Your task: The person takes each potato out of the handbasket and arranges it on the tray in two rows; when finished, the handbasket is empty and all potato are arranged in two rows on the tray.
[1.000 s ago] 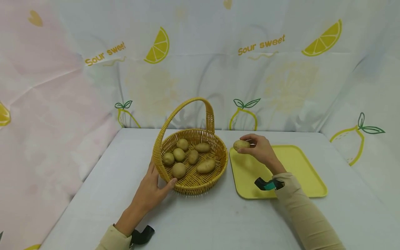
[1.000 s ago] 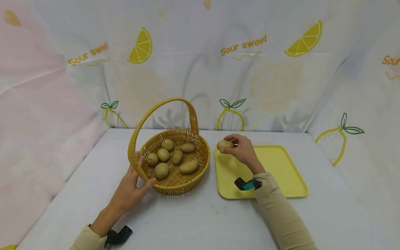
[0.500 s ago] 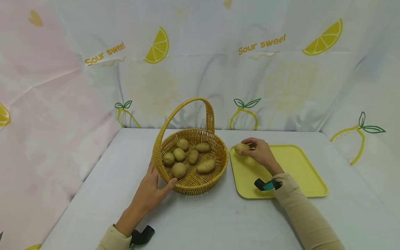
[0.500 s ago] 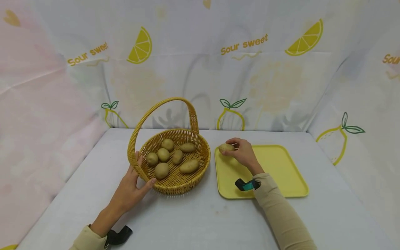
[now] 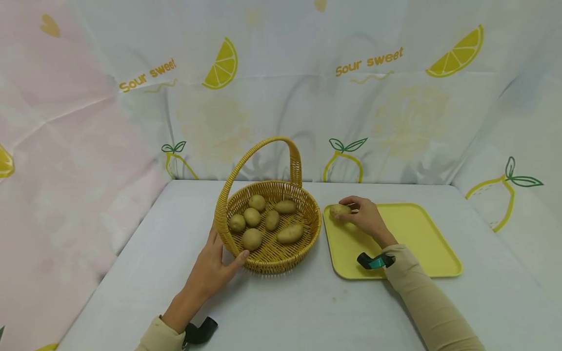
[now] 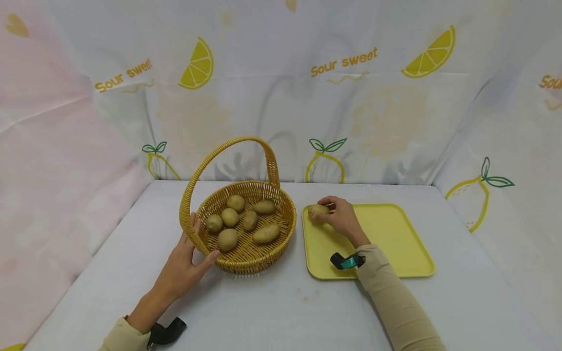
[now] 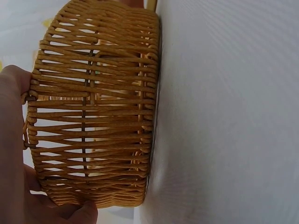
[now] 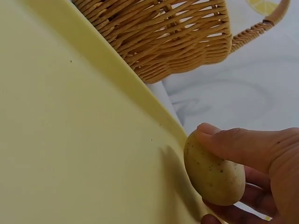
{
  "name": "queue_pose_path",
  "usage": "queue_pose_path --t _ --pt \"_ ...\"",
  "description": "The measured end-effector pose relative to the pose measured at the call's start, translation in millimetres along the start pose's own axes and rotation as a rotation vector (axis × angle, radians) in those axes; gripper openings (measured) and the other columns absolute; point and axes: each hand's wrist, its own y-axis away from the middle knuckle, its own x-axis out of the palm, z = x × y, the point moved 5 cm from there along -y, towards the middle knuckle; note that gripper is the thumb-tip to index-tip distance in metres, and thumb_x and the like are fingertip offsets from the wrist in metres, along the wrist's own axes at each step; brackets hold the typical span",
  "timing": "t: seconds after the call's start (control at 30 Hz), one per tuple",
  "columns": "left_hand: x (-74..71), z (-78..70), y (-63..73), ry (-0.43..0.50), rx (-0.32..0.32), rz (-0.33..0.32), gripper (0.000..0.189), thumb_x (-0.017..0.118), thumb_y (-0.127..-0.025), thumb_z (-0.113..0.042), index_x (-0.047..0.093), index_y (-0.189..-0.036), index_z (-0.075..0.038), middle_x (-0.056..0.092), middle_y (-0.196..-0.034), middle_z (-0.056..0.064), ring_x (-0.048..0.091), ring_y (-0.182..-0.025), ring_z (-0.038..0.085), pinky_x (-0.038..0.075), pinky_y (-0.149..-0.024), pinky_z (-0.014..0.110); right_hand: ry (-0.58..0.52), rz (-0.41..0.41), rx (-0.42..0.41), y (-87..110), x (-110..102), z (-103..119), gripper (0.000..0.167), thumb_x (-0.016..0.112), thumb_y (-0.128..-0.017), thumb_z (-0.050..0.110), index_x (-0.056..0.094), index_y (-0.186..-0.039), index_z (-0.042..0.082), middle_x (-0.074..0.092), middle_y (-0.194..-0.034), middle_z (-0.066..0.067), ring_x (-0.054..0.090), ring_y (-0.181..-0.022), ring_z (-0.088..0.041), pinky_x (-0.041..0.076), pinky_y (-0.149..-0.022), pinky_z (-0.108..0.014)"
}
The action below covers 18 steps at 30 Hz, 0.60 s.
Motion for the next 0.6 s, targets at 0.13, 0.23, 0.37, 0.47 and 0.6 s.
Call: queue_pose_path --t 0.13,0.23,0.37,0.47,0.6 --pt "0.3 -0.7 -0.7 -0.006 0.006 -0.004 0.097 0.074 -0.097 -0.041 0.014 -0.169 -0.017 0.009 -0.173 0.008 0.025 -0.152 0.035 0.036 -0.112 0.058 0.004 0.011 -0.007 0.6 0.3 -1.0 0.041 0.088 -0.085 0.018 0.073 -0.119 0.0 0.07 -0.117 -0.017 0.065 -0.109 -0.037 0.051 -0.09 -0.047" --pt "0.3 -1.4 -0.2 -0.009 0.008 -0.005 0.096 0.074 -0.097 -0.04 0.016 -0.169 -0.017 0.01 -0.173 0.007 0.025 -0.152 0.036 0.037 -0.111 0.058 0.016 0.028 -0.013 0.6 1.1 -1.5 0.041 0.088 -0.085 0.018 0.072 -0.119 0.001 0.07 -0.115 -0.015 0.065 -0.108 -0.034 0.05 -0.089 -0.046" --pt "-0.1 -2.6 0.2 -0.014 0.009 -0.004 0.096 0.075 -0.096 -0.04 0.016 -0.169 -0.017 0.01 -0.172 0.008 0.026 -0.151 0.037 0.038 -0.111 0.059 0.026 0.05 -0.028 0.7 0.7 -1.6 0.041 0.088 -0.085 0.016 0.071 -0.119 0.001 0.07 -0.114 -0.013 0.063 -0.107 -0.032 0.048 -0.09 -0.045" --pt "-0.4 -2.9 0.2 -0.017 0.006 -0.002 0.097 0.074 -0.097 -0.04 0.014 -0.169 -0.018 0.009 -0.173 0.008 0.025 -0.152 0.037 0.037 -0.111 0.059 0.031 0.064 -0.047 0.9 0.3 -0.5 0.041 0.087 -0.085 0.015 0.071 -0.12 0.0 0.07 -0.114 -0.013 0.063 -0.108 -0.033 0.048 -0.091 -0.046" --pt "-0.4 -3.1 0.5 -0.019 0.008 0.002 0.097 0.074 -0.097 -0.04 0.014 -0.169 -0.017 0.01 -0.172 0.008 0.024 -0.152 0.037 0.037 -0.111 0.059 0.029 0.081 -0.066 1.9 -0.1 1.1 0.043 0.086 -0.086 0.014 0.07 -0.123 -0.001 0.069 -0.118 -0.015 0.063 -0.11 -0.035 0.049 -0.094 -0.049"
